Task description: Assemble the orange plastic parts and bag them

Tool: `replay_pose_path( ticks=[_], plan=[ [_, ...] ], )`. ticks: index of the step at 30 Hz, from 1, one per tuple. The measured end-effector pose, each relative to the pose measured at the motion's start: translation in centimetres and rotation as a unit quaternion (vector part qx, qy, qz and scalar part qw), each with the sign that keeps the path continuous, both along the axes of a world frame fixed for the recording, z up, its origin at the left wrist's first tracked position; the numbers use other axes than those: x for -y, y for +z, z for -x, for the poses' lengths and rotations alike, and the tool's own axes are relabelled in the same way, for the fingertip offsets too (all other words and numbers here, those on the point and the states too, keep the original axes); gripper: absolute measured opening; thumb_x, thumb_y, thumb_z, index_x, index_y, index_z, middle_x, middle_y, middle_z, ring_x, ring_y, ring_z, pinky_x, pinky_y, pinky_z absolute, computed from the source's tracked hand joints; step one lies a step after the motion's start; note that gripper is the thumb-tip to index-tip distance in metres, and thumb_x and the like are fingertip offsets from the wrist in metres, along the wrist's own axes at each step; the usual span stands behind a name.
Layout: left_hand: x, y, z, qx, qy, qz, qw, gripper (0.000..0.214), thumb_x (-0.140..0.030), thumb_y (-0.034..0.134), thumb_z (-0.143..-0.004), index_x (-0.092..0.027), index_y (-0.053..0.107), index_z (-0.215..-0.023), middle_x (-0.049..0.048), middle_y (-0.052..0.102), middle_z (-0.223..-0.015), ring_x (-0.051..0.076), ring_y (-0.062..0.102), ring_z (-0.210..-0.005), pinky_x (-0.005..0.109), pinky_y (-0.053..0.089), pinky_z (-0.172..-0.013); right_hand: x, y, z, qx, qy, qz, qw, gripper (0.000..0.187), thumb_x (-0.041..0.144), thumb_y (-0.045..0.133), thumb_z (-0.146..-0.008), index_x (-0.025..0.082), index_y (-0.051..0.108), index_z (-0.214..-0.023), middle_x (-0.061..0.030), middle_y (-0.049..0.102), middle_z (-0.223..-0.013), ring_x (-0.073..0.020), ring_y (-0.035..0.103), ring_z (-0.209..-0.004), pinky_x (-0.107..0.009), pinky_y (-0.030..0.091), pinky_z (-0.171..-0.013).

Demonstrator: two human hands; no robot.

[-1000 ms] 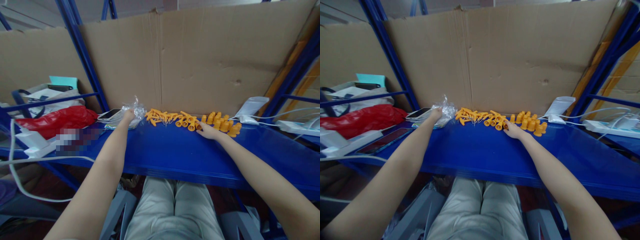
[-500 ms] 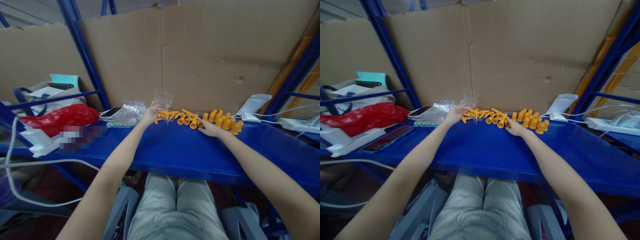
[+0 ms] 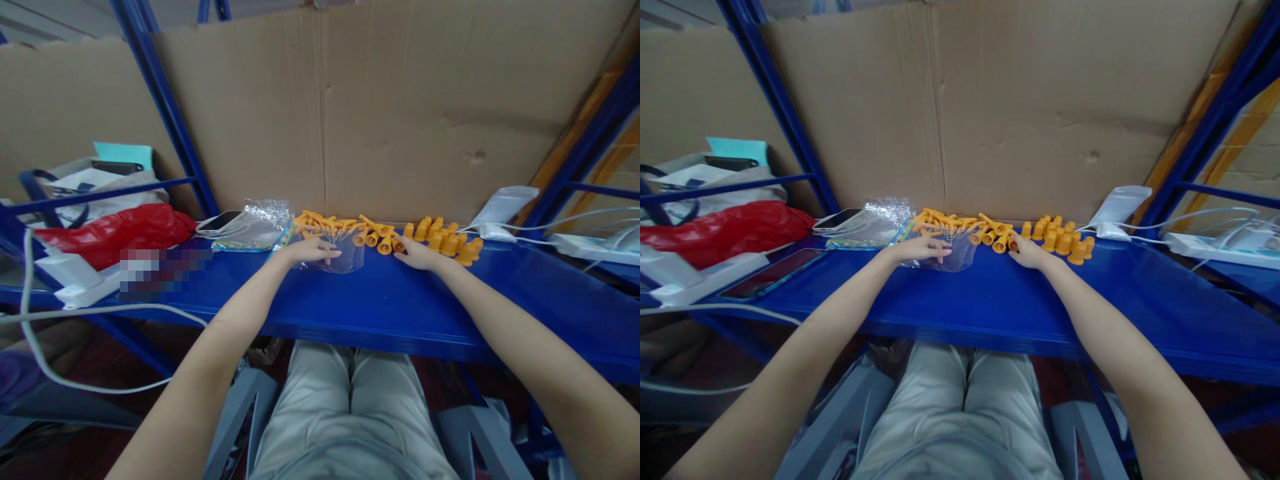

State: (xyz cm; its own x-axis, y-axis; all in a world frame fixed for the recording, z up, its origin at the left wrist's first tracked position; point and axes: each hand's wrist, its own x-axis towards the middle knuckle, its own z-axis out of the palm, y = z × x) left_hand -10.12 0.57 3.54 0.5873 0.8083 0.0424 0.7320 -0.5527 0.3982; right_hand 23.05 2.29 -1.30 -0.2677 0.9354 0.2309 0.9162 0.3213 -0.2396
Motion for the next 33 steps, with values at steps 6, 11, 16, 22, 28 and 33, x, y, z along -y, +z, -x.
replay_pose_path(
  ticks=[6, 11, 16, 22, 28, 33],
  plan=[
    [-0.3, -1.2, -1.3, -0.016, 0.054, -0.032, 0.998, 0.055, -0.06, 0.041, -0.091, -0.018, 0.066, -0.066, 0.0071, 0.073, -0.074, 0.022, 0.068, -0.071, 0.03, 0.047, -0.069, 0.0, -0.1, -0.1, -0.001, 0.001, 0.001, 1.0, 0.062, 0.025, 0.056, -0.091, 0.009, 0.042, -0.149, -0.0204, 0.059, -0.141, -0.0301, 0.059, -0.129, -0.043, 0.044, -0.111],
    [-0.6, -1.3, -2.1, -0.043, 0.071, -0.092, 0.992, 0.056, -0.063, 0.048, -0.087, -0.019, 0.06, -0.056, 0.0055, 0.062, -0.056, 0.022, 0.065, -0.066, 0.03, 0.047, -0.067, -0.2, -0.1, -0.1, 0.0, -0.003, -0.007, 1.0, 0.061, 0.023, 0.057, -0.09, 0.012, 0.044, -0.148, -0.0182, 0.058, -0.143, -0.0301, 0.057, -0.131, -0.043, 0.044, -0.112],
    [-0.7, 0.0, -3.9, -0.143, 0.114, -0.11, 0.977, 0.063, -0.068, 0.051, -0.085, -0.01, 0.074, -0.08, 0.0174, 0.073, -0.079, 0.033, 0.071, -0.09, 0.035, 0.052, -0.082, 0.1, 0.1, 0.1, 0.002, 0.004, -0.001, 1.0, 0.064, 0.022, 0.056, -0.09, 0.011, 0.04, -0.151, -0.0183, 0.056, -0.145, -0.0296, 0.055, -0.133, -0.043, 0.042, -0.114],
    [0.3, 1.2, -6.8, -0.192, 0.163, -0.092, 0.964, 0.074, -0.072, 0.05, -0.084, -0.009, 0.073, -0.113, 0.0205, 0.073, -0.117, 0.036, 0.066, -0.113, 0.037, 0.051, -0.096, 0.3, 0.2, 0.1, -0.014, 0.008, 0.005, 1.0, 0.065, 0.022, 0.056, -0.09, 0.008, 0.04, -0.151, -0.0197, 0.053, -0.147, -0.0286, 0.053, -0.135, -0.04, 0.041, -0.115],
    [1.6, 0.3, -8.7, -0.23, 0.162, -0.128, 0.951, 0.068, -0.07, 0.055, -0.082, -0.016, 0.072, -0.12, 0.0155, 0.071, -0.123, 0.035, 0.062, -0.122, 0.036, 0.048, -0.101, 0.4, 0.3, 0.2, -0.001, 0.008, 0.006, 1.0, 0.064, 0.022, 0.054, -0.09, 0.007, 0.041, -0.15, -0.0218, 0.057, -0.143, -0.0318, 0.057, -0.13, -0.045, 0.043, -0.113],
    [2.4, -0.1, -8.5, -0.238, 0.165, -0.137, 0.947, 0.055, -0.053, 0.05, -0.09, -0.014, 0.071, -0.123, 0.0162, 0.071, -0.124, 0.032, 0.063, -0.121, 0.035, 0.051, -0.099, 0.5, 0.4, 0.2, 0.009, 0.008, -0.005, 1.0, 0.064, 0.021, 0.054, -0.089, 0.011, 0.041, -0.151, -0.0189, 0.058, -0.143, -0.0305, 0.058, -0.13, -0.044, 0.044, -0.111]
  ],
)
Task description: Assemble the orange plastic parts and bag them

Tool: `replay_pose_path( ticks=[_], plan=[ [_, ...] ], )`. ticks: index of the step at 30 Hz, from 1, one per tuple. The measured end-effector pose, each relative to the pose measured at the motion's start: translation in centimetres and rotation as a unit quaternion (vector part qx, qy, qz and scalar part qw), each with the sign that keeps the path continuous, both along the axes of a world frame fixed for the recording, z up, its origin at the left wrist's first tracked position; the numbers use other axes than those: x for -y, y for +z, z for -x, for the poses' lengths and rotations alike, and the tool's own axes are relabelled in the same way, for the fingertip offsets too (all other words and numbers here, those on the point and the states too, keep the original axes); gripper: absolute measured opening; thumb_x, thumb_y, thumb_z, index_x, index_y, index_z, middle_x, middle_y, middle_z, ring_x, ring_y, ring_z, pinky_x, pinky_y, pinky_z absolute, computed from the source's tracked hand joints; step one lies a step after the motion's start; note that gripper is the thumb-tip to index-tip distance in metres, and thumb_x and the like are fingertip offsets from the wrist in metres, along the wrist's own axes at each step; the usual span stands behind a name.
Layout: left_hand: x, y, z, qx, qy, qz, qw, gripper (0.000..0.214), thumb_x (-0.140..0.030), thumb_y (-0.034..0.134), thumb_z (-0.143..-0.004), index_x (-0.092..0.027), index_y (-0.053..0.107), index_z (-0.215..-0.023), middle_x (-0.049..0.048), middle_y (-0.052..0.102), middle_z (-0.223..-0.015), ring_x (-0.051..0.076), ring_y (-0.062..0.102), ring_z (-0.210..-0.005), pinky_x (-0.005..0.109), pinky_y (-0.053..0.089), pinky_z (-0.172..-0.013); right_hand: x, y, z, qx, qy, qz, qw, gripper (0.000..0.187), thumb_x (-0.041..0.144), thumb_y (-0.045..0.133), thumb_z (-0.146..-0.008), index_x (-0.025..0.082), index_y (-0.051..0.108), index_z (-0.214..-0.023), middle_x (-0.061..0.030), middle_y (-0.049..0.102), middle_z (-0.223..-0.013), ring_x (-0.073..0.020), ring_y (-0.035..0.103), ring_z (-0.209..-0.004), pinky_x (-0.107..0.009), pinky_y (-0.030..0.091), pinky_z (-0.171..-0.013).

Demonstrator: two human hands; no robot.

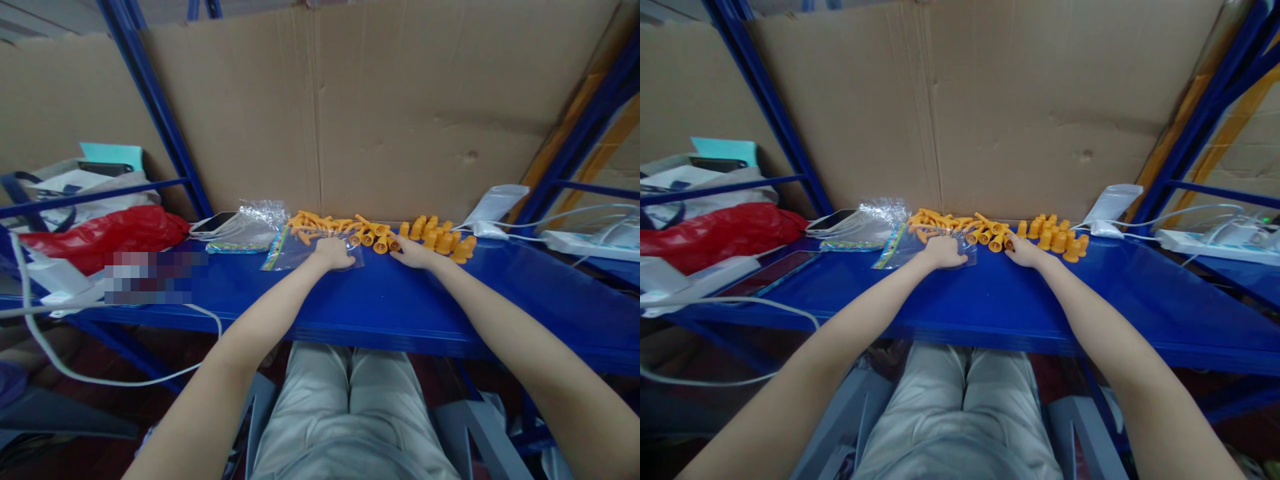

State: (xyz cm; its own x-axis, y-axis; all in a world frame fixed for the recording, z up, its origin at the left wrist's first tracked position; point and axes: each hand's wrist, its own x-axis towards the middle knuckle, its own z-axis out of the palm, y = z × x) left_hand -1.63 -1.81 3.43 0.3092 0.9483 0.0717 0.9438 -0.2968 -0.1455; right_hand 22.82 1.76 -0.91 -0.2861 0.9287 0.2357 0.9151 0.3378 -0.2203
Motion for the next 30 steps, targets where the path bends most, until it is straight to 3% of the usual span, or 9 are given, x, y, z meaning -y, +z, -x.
replay_pose_path(
  ticks=[12, 16, 22, 27, 30],
  plan=[
    [0.4, 0.0, 0.8, 0.026, -0.023, 0.008, 0.999, 0.037, -0.028, 0.054, -0.088, -0.012, 0.073, -0.115, 0.0181, 0.072, -0.119, 0.03, 0.067, -0.117, 0.034, 0.055, -0.093, 2.4, 1.4, 2.9, 0.025, -0.142, -0.031, 0.989, 0.054, 0.036, 0.054, -0.092, 0.014, 0.053, -0.142, -0.0192, 0.063, -0.136, -0.0361, 0.06, -0.125, -0.047, 0.05, -0.099],
    [0.4, 0.0, 0.9, 0.028, -0.025, 0.002, 0.999, 0.035, -0.024, 0.053, -0.088, -0.011, 0.073, -0.114, 0.0183, 0.072, -0.119, 0.03, 0.067, -0.117, 0.033, 0.055, -0.093, 2.6, 1.9, 3.2, 0.011, -0.141, -0.049, 0.989, 0.049, 0.032, 0.054, -0.092, 0.016, 0.057, -0.138, -0.017, 0.063, -0.136, -0.0334, 0.06, -0.126, -0.044, 0.05, -0.101],
    [0.0, -0.1, 1.4, 0.036, -0.034, -0.013, 0.999, 0.035, -0.017, 0.05, -0.087, -0.012, 0.073, -0.113, 0.0181, 0.073, -0.117, 0.029, 0.068, -0.115, 0.033, 0.054, -0.093, 1.6, 2.7, 3.3, -0.018, -0.141, -0.052, 0.989, 0.051, 0.04, 0.043, -0.098, 0.013, 0.052, -0.141, -0.0177, 0.06, -0.14, -0.03, 0.058, -0.128, -0.041, 0.047, -0.103],
    [-0.1, 0.0, 1.6, 0.041, -0.036, -0.013, 0.998, 0.034, -0.017, 0.05, -0.087, -0.011, 0.074, -0.111, 0.0175, 0.074, -0.114, 0.029, 0.068, -0.114, 0.034, 0.054, -0.092, 1.3, 3.9, 5.0, 0.08, -0.134, -0.055, 0.986, 0.047, 0.039, 0.042, -0.098, 0.012, 0.055, -0.134, -0.0215, 0.06, -0.14, -0.0349, 0.055, -0.13, -0.05, 0.044, -0.102],
    [0.1, 0.2, 1.6, 0.048, -0.034, -0.016, 0.998, 0.032, -0.017, 0.051, -0.087, -0.012, 0.074, -0.109, 0.017, 0.074, -0.115, 0.029, 0.067, -0.114, 0.033, 0.054, -0.092, 0.9, 4.8, 6.1, 0.115, -0.14, -0.043, 0.983, 0.046, 0.039, 0.041, -0.099, 0.011, 0.055, -0.133, -0.0227, 0.061, -0.136, -0.0342, 0.056, -0.129, -0.048, 0.043, -0.102]
  ],
)
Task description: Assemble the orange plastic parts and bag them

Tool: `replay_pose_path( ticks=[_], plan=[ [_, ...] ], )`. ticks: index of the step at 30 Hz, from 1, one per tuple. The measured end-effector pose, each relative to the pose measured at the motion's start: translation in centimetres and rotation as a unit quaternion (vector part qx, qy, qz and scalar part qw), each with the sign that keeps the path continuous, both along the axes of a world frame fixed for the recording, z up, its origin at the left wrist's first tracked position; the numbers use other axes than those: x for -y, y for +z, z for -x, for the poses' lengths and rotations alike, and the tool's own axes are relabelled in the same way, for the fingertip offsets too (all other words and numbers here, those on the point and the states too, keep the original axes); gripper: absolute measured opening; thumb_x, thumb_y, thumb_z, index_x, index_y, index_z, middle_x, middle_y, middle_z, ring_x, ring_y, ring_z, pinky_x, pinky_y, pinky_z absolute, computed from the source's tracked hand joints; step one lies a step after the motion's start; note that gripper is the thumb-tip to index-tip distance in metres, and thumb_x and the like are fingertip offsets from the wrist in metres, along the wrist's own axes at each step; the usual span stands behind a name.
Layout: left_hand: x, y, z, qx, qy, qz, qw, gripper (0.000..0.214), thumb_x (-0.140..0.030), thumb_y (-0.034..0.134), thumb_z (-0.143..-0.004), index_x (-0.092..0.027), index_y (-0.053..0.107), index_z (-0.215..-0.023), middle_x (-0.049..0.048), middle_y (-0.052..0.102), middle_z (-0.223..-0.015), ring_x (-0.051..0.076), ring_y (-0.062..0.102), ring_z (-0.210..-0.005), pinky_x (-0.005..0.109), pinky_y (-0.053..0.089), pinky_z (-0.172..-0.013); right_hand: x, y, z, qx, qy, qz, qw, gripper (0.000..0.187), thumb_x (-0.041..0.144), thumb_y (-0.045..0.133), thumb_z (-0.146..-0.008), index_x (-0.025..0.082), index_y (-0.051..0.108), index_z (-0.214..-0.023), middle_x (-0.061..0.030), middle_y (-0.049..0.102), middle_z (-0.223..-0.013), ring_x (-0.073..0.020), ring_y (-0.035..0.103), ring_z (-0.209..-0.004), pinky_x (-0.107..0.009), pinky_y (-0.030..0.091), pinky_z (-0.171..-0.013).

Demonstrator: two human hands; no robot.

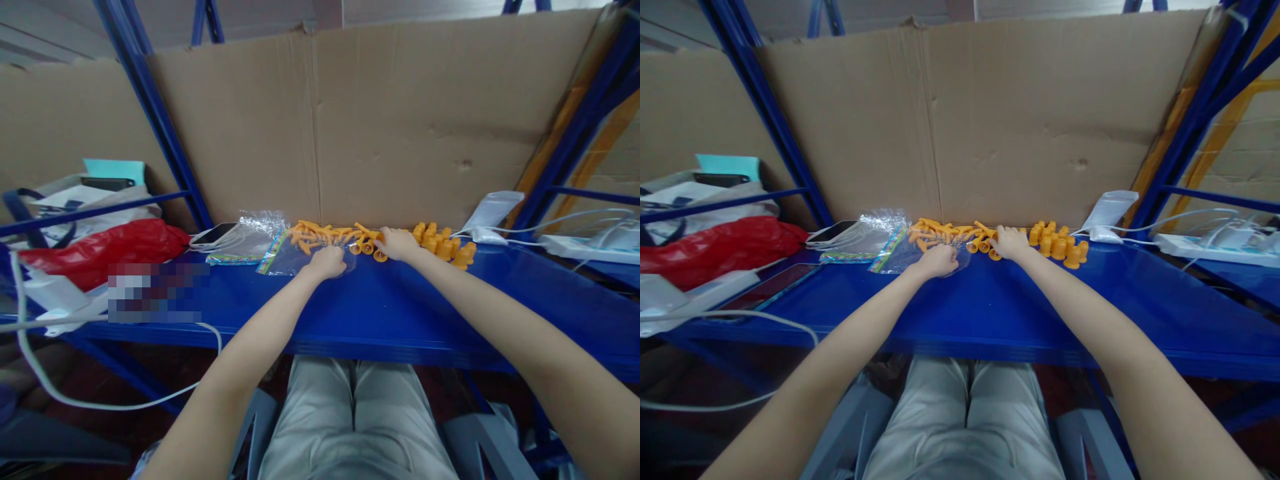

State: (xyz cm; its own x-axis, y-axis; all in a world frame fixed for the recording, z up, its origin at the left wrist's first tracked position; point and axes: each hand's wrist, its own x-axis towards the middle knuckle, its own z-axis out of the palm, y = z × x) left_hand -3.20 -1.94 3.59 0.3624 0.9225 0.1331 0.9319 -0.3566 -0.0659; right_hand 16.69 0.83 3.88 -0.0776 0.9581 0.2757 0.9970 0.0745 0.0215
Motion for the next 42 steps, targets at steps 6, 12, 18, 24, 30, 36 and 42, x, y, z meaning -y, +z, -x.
replay_pose_path(
  ticks=[6, 12, 18, 24, 30, 36, 42],
  plan=[
    [0.3, 0.2, -0.1, 0.003, -0.007, 0.011, 1.0, 0.032, -0.017, 0.05, -0.087, -0.012, 0.074, -0.107, 0.017, 0.074, -0.114, 0.029, 0.067, -0.114, 0.034, 0.054, -0.09, -1.0, 0.3, 1.2, 0.01, -0.027, 0.018, 0.999, 0.044, 0.037, 0.044, -0.099, 0.008, 0.058, -0.128, -0.0256, 0.066, -0.127, -0.0337, 0.059, -0.126, -0.045, 0.042, -0.1],
    [0.4, 0.3, -0.1, 0.014, -0.01, 0.017, 1.0, 0.03, -0.018, 0.051, -0.087, -0.014, 0.075, -0.104, 0.0156, 0.075, -0.11, 0.028, 0.068, -0.11, 0.033, 0.053, -0.089, -0.9, -0.9, 2.1, -0.056, -0.062, -0.039, 0.996, 0.043, 0.042, 0.046, -0.098, 0.009, 0.062, -0.12, -0.0246, 0.069, -0.12, -0.0334, 0.062, -0.12, -0.046, 0.039, -0.1],
    [0.0, -0.1, -0.1, 0.007, -0.02, 0.014, 1.0, 0.028, -0.019, 0.052, -0.086, -0.014, 0.075, -0.102, 0.0148, 0.075, -0.108, 0.027, 0.069, -0.109, 0.03, 0.053, -0.087, -0.7, -1.0, 1.8, -0.089, -0.077, -0.05, 0.992, 0.039, 0.04, 0.051, -0.094, 0.012, 0.06, -0.119, -0.0221, 0.071, -0.116, -0.0324, 0.065, -0.116, -0.045, 0.038, -0.098],
    [-0.3, -0.2, -0.1, 0.0, -0.027, 0.013, 1.0, 0.027, -0.018, 0.051, -0.085, -0.013, 0.075, -0.097, 0.0139, 0.076, -0.105, 0.026, 0.07, -0.106, 0.03, 0.053, -0.085, -0.7, -1.0, 1.8, -0.112, -0.086, -0.044, 0.989, 0.046, 0.045, 0.052, -0.095, 0.009, 0.059, -0.122, -0.0236, 0.07, -0.118, -0.0324, 0.063, -0.118, -0.044, 0.04, -0.097],
    [-0.5, -0.4, 0.0, 0.001, -0.03, 0.008, 1.0, 0.026, -0.018, 0.051, -0.085, -0.014, 0.075, -0.094, 0.0133, 0.076, -0.101, 0.025, 0.071, -0.102, 0.031, 0.053, -0.085, -1.5, -0.9, 1.8, -0.131, -0.099, -0.028, 0.986, 0.046, 0.046, 0.056, -0.092, 0.01, 0.064, -0.118, -0.0241, 0.069, -0.121, -0.0333, 0.061, -0.122, -0.042, 0.044, -0.094],
    [-0.5, -0.5, 0.1, 0.022, -0.029, 0.008, 0.999, 0.023, -0.018, 0.053, -0.083, -0.015, 0.075, -0.091, 0.0133, 0.076, -0.1, 0.026, 0.07, -0.101, 0.032, 0.052, -0.086, -1.1, -0.8, 2.0, -0.116, -0.091, -0.04, 0.988, 0.038, 0.034, 0.054, -0.091, 0.01, 0.062, -0.12, -0.0232, 0.07, -0.118, -0.0324, 0.063, -0.119, -0.044, 0.041, -0.098],
    [-0.1, -0.1, 0.0, 0.018, -0.026, 0.015, 0.999, 0.024, -0.018, 0.053, -0.084, -0.015, 0.075, -0.095, 0.0132, 0.076, -0.1, 0.026, 0.07, -0.101, 0.031, 0.052, -0.085, -1.0, 0.6, 0.8, -0.147, -0.085, -0.075, 0.983, 0.033, 0.031, 0.054, -0.092, 0.013, 0.059, -0.119, -0.0217, 0.07, -0.118, -0.0343, 0.065, -0.115, -0.046, 0.044, -0.096]
  ],
)
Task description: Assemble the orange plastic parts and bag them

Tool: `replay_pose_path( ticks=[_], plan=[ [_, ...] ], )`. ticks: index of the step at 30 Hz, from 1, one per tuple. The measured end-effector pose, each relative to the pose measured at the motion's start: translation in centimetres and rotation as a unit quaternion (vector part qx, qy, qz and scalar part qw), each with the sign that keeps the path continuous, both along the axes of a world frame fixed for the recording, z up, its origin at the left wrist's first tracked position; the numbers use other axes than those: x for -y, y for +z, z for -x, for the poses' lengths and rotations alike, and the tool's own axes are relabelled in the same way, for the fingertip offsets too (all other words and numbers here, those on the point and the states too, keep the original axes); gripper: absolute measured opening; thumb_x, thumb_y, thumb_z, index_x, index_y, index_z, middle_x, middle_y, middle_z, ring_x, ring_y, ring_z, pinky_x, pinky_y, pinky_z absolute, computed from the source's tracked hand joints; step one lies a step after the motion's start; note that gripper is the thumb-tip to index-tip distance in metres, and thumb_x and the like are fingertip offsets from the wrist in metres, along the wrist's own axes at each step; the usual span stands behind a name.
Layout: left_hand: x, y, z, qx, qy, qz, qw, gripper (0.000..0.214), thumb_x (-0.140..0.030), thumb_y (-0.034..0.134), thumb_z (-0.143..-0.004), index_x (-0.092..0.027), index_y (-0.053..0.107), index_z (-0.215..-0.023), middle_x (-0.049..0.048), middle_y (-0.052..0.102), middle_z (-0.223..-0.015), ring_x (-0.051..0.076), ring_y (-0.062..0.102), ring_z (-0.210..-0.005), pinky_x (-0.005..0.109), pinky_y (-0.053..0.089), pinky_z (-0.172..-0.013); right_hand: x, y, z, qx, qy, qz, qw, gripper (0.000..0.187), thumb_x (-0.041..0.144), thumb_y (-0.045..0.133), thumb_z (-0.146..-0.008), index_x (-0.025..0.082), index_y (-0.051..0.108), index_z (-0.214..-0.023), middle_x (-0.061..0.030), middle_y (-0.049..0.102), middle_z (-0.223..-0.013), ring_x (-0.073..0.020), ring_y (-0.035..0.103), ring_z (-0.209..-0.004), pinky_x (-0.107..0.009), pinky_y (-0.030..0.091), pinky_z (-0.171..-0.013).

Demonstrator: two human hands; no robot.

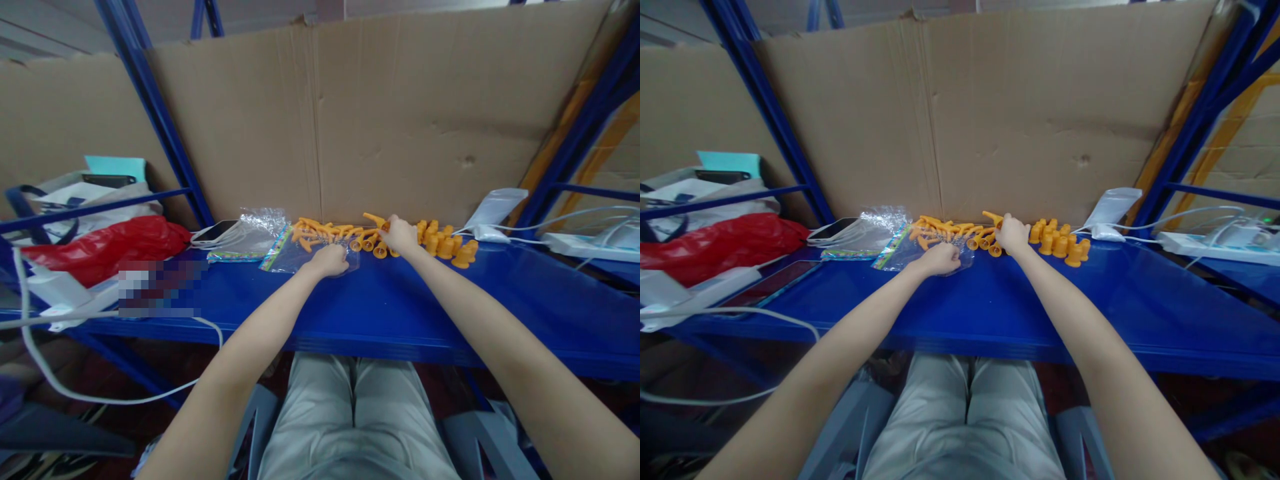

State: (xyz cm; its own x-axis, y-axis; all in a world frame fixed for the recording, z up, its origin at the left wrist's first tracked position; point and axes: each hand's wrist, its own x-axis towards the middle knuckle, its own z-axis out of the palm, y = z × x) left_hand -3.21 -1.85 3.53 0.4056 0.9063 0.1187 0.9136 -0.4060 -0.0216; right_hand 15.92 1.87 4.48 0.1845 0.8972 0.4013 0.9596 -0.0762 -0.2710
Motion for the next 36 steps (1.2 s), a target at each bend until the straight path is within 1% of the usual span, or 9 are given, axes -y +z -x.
replay_pose_path(
  ticks=[4, 8, 10, 13, 15, 22, 27, 33, 36],
  plan=[
    [0.1, 0.1, -0.1, 0.0, 0.003, 0.001, 1.0, 0.023, -0.018, 0.055, -0.083, -0.015, 0.075, -0.094, 0.0123, 0.076, -0.099, 0.025, 0.07, -0.099, 0.03, 0.053, -0.083, 0.0, 0.8, -1.9, -0.057, 0.037, -0.035, 0.997, 0.037, 0.032, 0.059, -0.088, 0.014, 0.057, -0.12, -0.0194, 0.07, -0.119, -0.0335, 0.065, -0.112, -0.043, 0.048, -0.091],
    [0.0, 0.0, -0.1, 0.011, 0.003, 0.007, 1.0, 0.023, -0.02, 0.055, -0.083, -0.015, 0.075, -0.093, 0.012, 0.076, -0.098, 0.025, 0.07, -0.097, 0.029, 0.052, -0.079, 0.9, 0.0, -3.2, -0.104, 0.131, -0.116, 0.979, 0.039, 0.03, 0.059, -0.086, 0.016, 0.055, -0.121, -0.0154, 0.07, -0.113, -0.028, 0.067, -0.099, -0.04, 0.05, -0.087],
    [0.0, 0.1, -0.1, 0.009, 0.001, 0.007, 1.0, 0.023, -0.02, 0.055, -0.083, -0.015, 0.075, -0.094, 0.0118, 0.076, -0.098, 0.025, 0.07, -0.096, 0.028, 0.051, -0.078, 1.6, -0.6, -3.4, -0.127, 0.177, -0.132, 0.967, 0.04, 0.029, 0.059, -0.085, 0.016, 0.054, -0.122, -0.0134, 0.07, -0.111, -0.0254, 0.067, -0.093, -0.039, 0.051, -0.084],
    [0.1, 0.3, 0.1, 0.005, -0.001, 0.003, 1.0, 0.023, -0.021, 0.054, -0.083, -0.015, 0.075, -0.092, 0.0112, 0.076, -0.096, 0.024, 0.07, -0.094, 0.027, 0.051, -0.076, 2.5, -1.1, -3.1, -0.151, 0.235, -0.124, 0.952, 0.042, 0.029, 0.059, -0.083, 0.018, 0.053, -0.123, -0.0113, 0.068, -0.113, -0.0229, 0.066, -0.09, -0.037, 0.053, -0.081],
    [0.0, 0.5, 0.4, 0.014, 0.0, -0.001, 1.0, 0.024, -0.023, 0.053, -0.085, -0.014, 0.075, -0.09, 0.0106, 0.075, -0.093, 0.023, 0.07, -0.091, 0.027, 0.05, -0.075, 2.9, -1.0, -2.8, -0.161, 0.253, -0.115, 0.947, 0.04, 0.029, 0.058, -0.083, 0.019, 0.054, -0.122, -0.01, 0.067, -0.113, -0.0216, 0.066, -0.089, -0.035, 0.053, -0.079],
    [-0.8, 0.5, 1.2, 0.05, 0.012, -0.011, 0.999, 0.031, -0.033, 0.051, -0.088, -0.015, 0.075, -0.084, 0.0099, 0.074, -0.084, 0.023, 0.069, -0.082, 0.029, 0.05, -0.075, 3.8, -1.0, -2.0, -0.126, 0.294, -0.086, 0.944, 0.035, 0.025, 0.057, -0.078, 0.018, 0.059, -0.112, -0.0063, 0.069, -0.102, -0.0186, 0.064, -0.081, -0.03, 0.05, -0.073],
    [-0.9, 0.3, 1.2, 0.064, 0.012, -0.016, 0.998, 0.039, -0.045, 0.052, -0.089, -0.014, 0.075, -0.083, 0.0099, 0.073, -0.08, 0.023, 0.069, -0.079, 0.028, 0.049, -0.071, 3.9, -1.1, -2.2, -0.094, 0.292, -0.049, 0.951, 0.036, 0.026, 0.059, -0.076, 0.018, 0.062, -0.111, -0.0027, 0.068, -0.086, -0.0174, 0.06, -0.071, -0.029, 0.047, -0.069],
    [-0.9, 0.3, 0.9, 0.078, 0.003, -0.042, 0.996, 0.025, -0.029, 0.053, -0.086, -0.014, 0.072, -0.081, 0.0094, 0.073, -0.084, 0.023, 0.067, -0.082, 0.028, 0.047, -0.07, 3.3, -1.7, -2.5, -0.081, 0.334, -0.023, 0.939, 0.037, 0.029, 0.062, -0.077, 0.017, 0.063, -0.112, -0.0018, 0.065, -0.083, -0.0168, 0.056, -0.07, -0.029, 0.046, -0.069],
    [-1.0, 0.1, 0.8, 0.104, -0.018, -0.044, 0.993, 0.025, -0.03, 0.054, -0.086, -0.014, 0.07, -0.077, 0.0093, 0.072, -0.079, 0.022, 0.067, -0.077, 0.029, 0.046, -0.07, 2.6, -2.2, -2.6, -0.101, 0.377, -0.049, 0.92, 0.036, 0.032, 0.065, -0.077, 0.019, 0.063, -0.11, -0.0025, 0.065, -0.085, -0.0177, 0.057, -0.074, -0.031, 0.047, -0.072]
  ],
)
